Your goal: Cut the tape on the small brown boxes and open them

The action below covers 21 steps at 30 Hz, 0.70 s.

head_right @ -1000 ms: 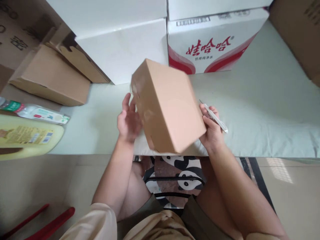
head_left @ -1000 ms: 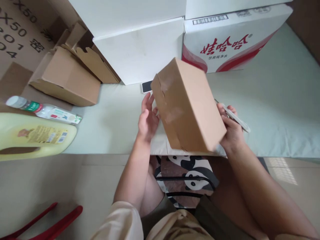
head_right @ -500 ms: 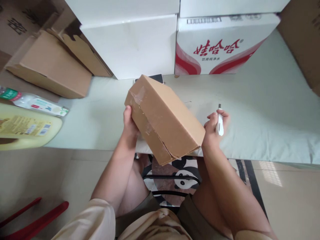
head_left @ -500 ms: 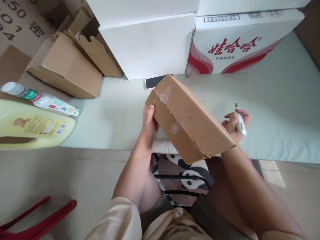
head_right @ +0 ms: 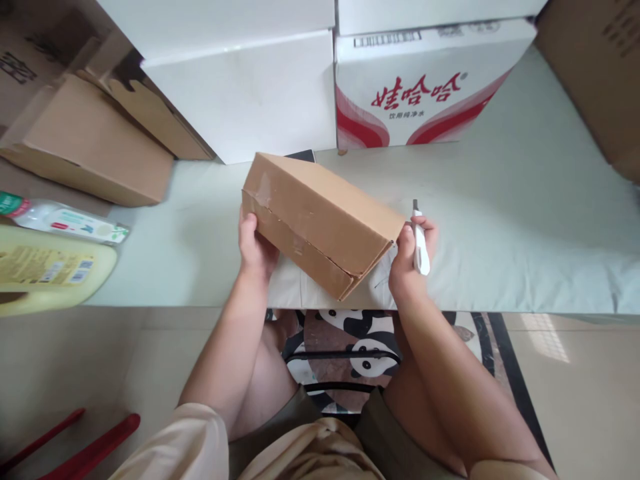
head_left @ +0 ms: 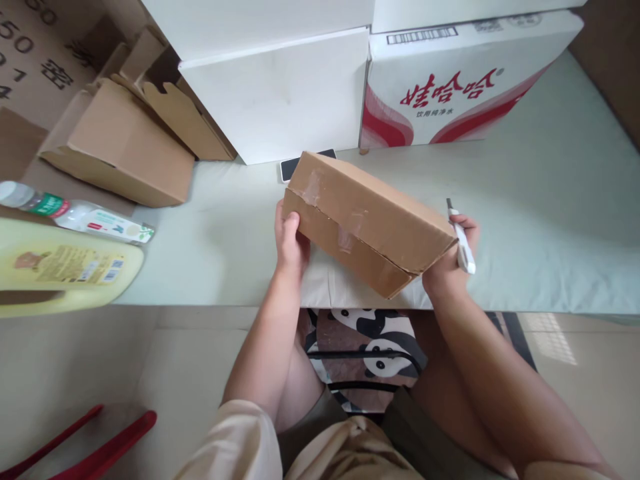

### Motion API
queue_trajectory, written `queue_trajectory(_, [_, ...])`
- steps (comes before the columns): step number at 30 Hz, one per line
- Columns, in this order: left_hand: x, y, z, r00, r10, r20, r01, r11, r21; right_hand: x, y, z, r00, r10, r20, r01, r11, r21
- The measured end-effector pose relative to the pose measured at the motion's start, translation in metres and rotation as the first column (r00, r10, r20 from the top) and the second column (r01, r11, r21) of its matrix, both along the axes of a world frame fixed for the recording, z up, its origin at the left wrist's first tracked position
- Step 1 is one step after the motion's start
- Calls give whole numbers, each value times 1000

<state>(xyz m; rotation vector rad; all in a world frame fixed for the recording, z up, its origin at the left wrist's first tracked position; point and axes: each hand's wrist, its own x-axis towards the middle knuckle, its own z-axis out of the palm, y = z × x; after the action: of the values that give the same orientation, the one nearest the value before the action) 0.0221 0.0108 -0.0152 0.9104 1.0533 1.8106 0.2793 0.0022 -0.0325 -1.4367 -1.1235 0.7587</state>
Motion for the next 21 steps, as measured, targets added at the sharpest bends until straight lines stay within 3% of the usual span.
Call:
queue_trajectory(2, [0,0,-1,1000,0,-18,0,1000,8,-3,-1,3,995,-93,-43,96,993,68])
queue_trajectory(5, [-2,1,-2,999,-49,-6,48,998,-26,-6,0,9,996,-76,-39,80,992,97])
queue_trajectory(9, [-9,2,-2,975,-201,97,215,961,-171,-6,2,13,990,-11,-138,18,999,50])
queue_trajectory(11, [-15,1,0,944,-303,129,326,911,-251,-6,4,13,978,1,-207,7,999,37])
queue_trajectory(14, [-22,-4,8,878,-429,211,478,769,-425,-4,6,11,950,62,-305,-29,993,112])
queue_trajectory(17, [-25,-12,19,888,-366,277,456,629,-630,-2,8,4,905,225,-362,-123,951,283])
queue_trajectory(19, [-25,-15,24,915,-280,289,403,614,-679,-1,8,-2,896,298,-329,-175,919,354])
queue_trajectory(21, [-23,-15,26,927,-210,310,369,657,-658,-1,6,-7,914,310,-262,-202,907,369])
